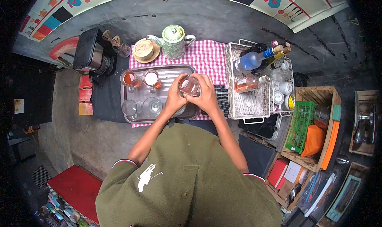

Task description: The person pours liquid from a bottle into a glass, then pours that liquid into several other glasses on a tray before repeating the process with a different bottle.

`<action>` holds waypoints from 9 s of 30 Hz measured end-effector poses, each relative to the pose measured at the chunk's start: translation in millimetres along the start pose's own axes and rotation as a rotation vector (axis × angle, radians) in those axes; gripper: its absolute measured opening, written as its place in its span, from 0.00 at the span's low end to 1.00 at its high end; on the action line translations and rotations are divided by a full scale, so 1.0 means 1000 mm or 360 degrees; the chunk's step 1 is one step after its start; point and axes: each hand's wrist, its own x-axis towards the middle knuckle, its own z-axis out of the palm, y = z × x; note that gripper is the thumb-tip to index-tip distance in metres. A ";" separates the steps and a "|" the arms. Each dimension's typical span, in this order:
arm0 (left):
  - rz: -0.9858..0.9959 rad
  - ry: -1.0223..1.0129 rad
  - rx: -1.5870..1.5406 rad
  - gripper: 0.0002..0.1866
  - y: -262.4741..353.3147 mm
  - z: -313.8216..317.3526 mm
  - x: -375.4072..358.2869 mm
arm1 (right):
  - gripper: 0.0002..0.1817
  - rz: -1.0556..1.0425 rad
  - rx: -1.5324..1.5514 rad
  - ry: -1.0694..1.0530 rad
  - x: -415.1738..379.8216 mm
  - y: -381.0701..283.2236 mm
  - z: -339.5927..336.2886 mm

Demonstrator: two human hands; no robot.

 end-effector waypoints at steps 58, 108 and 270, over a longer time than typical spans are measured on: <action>-0.0020 0.0042 -0.0033 0.39 -0.004 -0.002 -0.001 | 0.37 0.0099 -0.0027 -0.0125 0.010 -0.015 -0.009; -0.0249 0.0138 -0.0066 0.46 -0.004 -0.005 0.009 | 0.24 0.0525 0.0995 -0.0196 0.018 0.016 -0.014; -0.0457 0.0375 -0.0581 0.38 0.064 0.213 0.000 | 0.09 -0.0094 0.0944 0.0515 -0.029 0.236 -0.156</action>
